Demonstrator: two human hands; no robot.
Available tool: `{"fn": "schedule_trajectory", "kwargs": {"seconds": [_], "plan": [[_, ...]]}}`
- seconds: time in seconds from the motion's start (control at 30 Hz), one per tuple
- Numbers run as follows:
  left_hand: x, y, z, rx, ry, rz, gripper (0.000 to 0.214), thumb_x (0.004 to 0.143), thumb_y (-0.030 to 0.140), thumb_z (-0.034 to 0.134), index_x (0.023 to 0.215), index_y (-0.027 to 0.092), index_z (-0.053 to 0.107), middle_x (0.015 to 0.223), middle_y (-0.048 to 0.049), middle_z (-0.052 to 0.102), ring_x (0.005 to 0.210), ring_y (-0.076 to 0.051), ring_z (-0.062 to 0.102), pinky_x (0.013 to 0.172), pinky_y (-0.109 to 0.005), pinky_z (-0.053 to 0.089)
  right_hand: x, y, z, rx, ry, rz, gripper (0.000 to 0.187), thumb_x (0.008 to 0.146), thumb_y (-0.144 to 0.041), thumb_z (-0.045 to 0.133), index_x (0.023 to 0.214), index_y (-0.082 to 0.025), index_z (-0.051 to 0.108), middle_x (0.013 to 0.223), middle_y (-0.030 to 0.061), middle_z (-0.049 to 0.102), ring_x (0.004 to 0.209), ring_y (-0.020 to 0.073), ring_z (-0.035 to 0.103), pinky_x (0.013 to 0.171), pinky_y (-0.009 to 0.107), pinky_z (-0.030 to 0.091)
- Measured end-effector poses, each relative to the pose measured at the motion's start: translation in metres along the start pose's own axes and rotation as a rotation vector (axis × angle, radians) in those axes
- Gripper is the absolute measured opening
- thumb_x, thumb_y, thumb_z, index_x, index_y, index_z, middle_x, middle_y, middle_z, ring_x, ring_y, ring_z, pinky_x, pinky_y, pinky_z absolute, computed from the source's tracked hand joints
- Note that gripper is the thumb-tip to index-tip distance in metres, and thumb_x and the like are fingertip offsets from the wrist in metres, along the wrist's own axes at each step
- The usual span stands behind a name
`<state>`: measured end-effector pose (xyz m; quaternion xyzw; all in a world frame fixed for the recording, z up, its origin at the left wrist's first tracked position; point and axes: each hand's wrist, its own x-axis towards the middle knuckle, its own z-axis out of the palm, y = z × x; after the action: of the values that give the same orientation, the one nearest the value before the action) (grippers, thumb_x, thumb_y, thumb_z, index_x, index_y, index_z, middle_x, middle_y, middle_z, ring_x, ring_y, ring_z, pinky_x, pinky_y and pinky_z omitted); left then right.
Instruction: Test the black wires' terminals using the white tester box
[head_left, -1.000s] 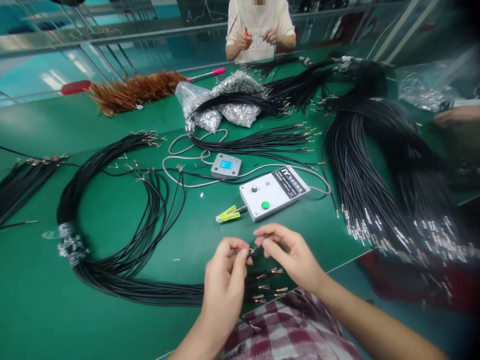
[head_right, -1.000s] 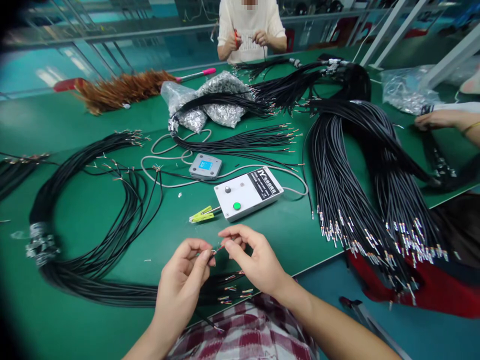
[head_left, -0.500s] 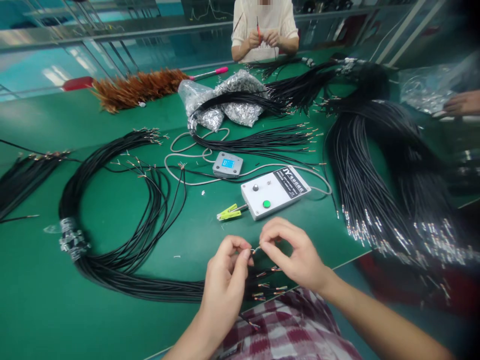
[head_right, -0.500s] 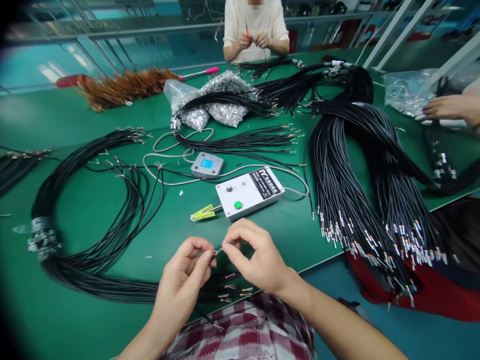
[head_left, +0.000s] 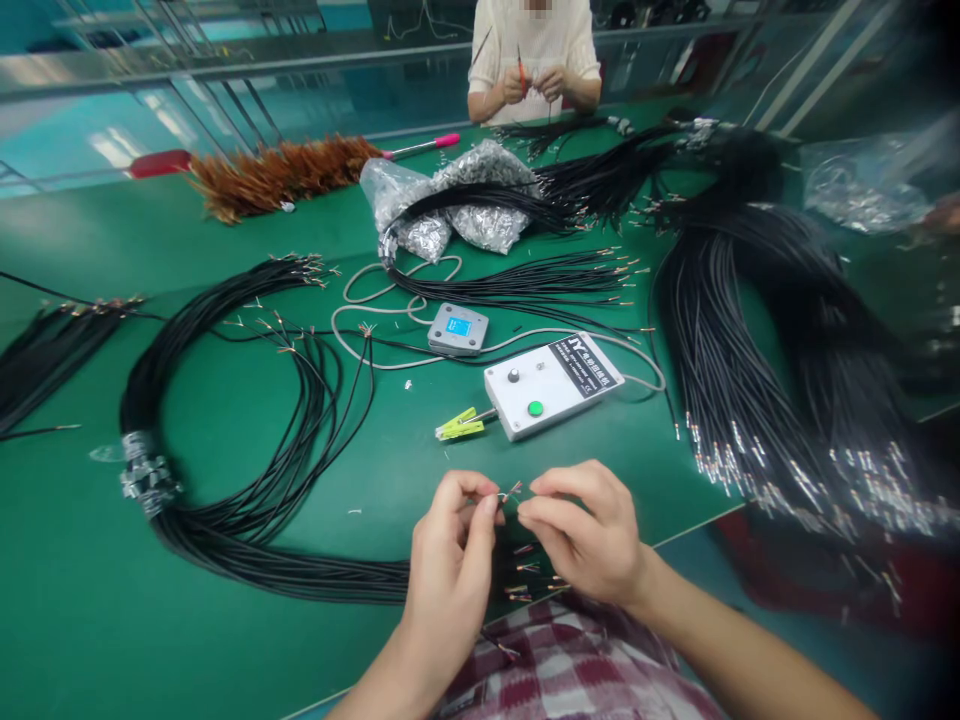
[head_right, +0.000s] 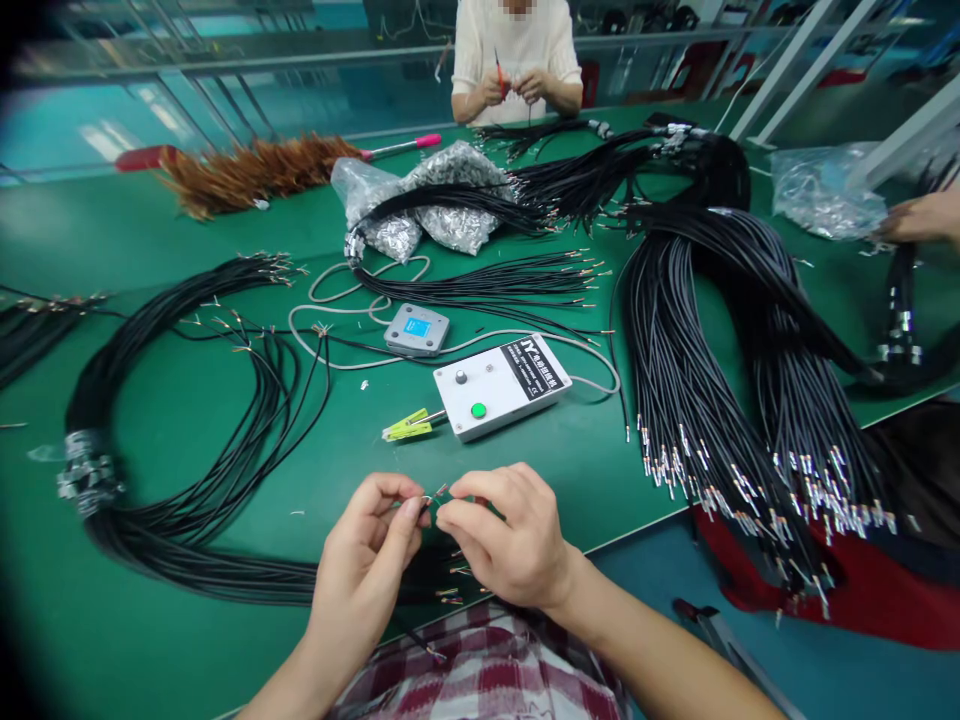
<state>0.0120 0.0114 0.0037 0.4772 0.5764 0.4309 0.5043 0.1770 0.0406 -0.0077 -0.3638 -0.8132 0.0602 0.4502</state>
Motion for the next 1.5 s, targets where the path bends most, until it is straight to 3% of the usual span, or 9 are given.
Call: {"fn": "schedule_trajectory", "kwargs": {"seconds": [0.27, 0.57, 0.7, 0.97, 1.03, 1.1, 1.27, 1.4, 1.5], "plan": [[-0.001, 0.0, 0.002, 0.017, 0.007, 0.026, 0.01, 0.094, 0.03, 0.05, 0.092, 0.021, 0.053, 0.078, 0.0005, 0.057, 0.068, -0.013, 0.055, 0.058, -0.021, 0.043, 0.01, -0.004, -0.003, 0.174, 0.015, 0.208, 0.014, 0.085, -0.013, 0.06, 0.097, -0.02, 0.064, 0.084, 0.0055, 0.066, 0.074, 0.0178, 0.063, 0.065, 0.032, 0.05], [-0.001, -0.004, 0.003, 0.027, 0.0, 0.019, 0.009, 0.094, 0.029, 0.051, 0.092, 0.021, 0.054, 0.074, 0.0015, 0.055, 0.063, -0.011, 0.051, 0.055, -0.02, 0.041, 0.008, 0.001, -0.004, -0.068, -0.047, 0.008, 0.008, 0.086, -0.015, 0.063, 0.09, -0.022, 0.066, 0.079, 0.0018, 0.071, 0.068, 0.0134, 0.062, 0.065, 0.03, 0.042], [-0.001, -0.003, 0.003, 0.04, -0.002, 0.017, 0.009, 0.094, 0.029, 0.05, 0.092, 0.021, 0.053, 0.074, 0.002, 0.054, 0.062, -0.011, 0.051, 0.055, -0.02, 0.041, 0.007, 0.0, -0.003, -0.037, -0.058, 0.0, 0.005, 0.087, -0.015, 0.061, 0.088, -0.019, 0.062, 0.079, 0.0029, 0.069, 0.07, 0.0143, 0.063, 0.065, 0.03, 0.041], [0.001, 0.002, -0.002, 0.12, -0.061, 0.088, 0.014, 0.086, 0.022, 0.061, 0.099, 0.02, 0.057, 0.08, -0.0007, 0.062, 0.071, -0.014, 0.06, 0.063, -0.023, 0.047, 0.004, -0.004, -0.002, 0.373, -0.072, 0.398, 0.008, 0.089, -0.014, 0.055, 0.085, -0.02, 0.058, 0.079, 0.0022, 0.059, 0.07, 0.0152, 0.056, 0.064, 0.029, 0.046], [0.003, 0.004, -0.004, 0.23, -0.083, 0.151, 0.003, 0.088, 0.02, 0.059, 0.09, 0.02, 0.06, 0.078, -0.0009, 0.062, 0.071, -0.014, 0.06, 0.063, -0.023, 0.047, 0.006, -0.004, -0.004, 0.454, -0.123, 0.482, 0.009, 0.089, -0.016, 0.055, 0.082, -0.02, 0.058, 0.079, 0.002, 0.058, 0.069, 0.0147, 0.055, 0.063, 0.028, 0.045], [0.003, 0.006, -0.005, 0.327, -0.096, 0.243, 0.009, 0.09, 0.018, 0.056, 0.083, 0.019, 0.061, 0.078, -0.0012, 0.062, 0.071, -0.014, 0.059, 0.064, -0.023, 0.046, 0.011, -0.001, -0.009, 0.536, -0.215, 0.6, 0.01, 0.088, -0.018, 0.056, 0.078, -0.019, 0.059, 0.076, 0.0011, 0.057, 0.067, 0.0136, 0.053, 0.062, 0.027, 0.044], [0.002, 0.01, -0.008, 0.418, -0.169, 0.432, 0.016, 0.092, 0.01, 0.051, 0.087, 0.019, 0.063, 0.082, -0.0034, 0.061, 0.074, -0.014, 0.059, 0.067, -0.024, 0.046, 0.026, 0.019, -0.022, 0.806, -0.606, 0.889, 0.013, 0.08, -0.026, 0.065, 0.071, -0.016, 0.064, 0.063, -0.0022, 0.057, 0.056, 0.0099, 0.048, 0.054, 0.023, 0.038], [0.0, 0.011, -0.011, 0.42, -0.267, 0.431, 0.02, 0.092, 0.01, 0.049, 0.092, 0.019, 0.066, 0.085, -0.0045, 0.061, 0.075, -0.014, 0.06, 0.068, -0.024, 0.047, 0.03, 0.036, -0.024, 1.059, -0.849, 1.0, 0.011, 0.073, -0.026, 0.069, 0.071, -0.016, 0.067, 0.06, -0.0036, 0.06, 0.053, 0.008, 0.048, 0.053, 0.021, 0.036], [0.0, 0.013, -0.014, 0.383, -0.293, 0.381, 0.02, 0.092, 0.011, 0.051, 0.09, 0.02, 0.068, 0.085, -0.0041, 0.063, 0.076, -0.014, 0.06, 0.067, -0.024, 0.047, 0.029, 0.041, -0.02, 1.208, -0.938, 1.062, 0.01, 0.069, -0.026, 0.072, 0.069, -0.016, 0.068, 0.058, -0.0048, 0.06, 0.049, 0.006, 0.043, 0.049, 0.02, 0.031]]}}
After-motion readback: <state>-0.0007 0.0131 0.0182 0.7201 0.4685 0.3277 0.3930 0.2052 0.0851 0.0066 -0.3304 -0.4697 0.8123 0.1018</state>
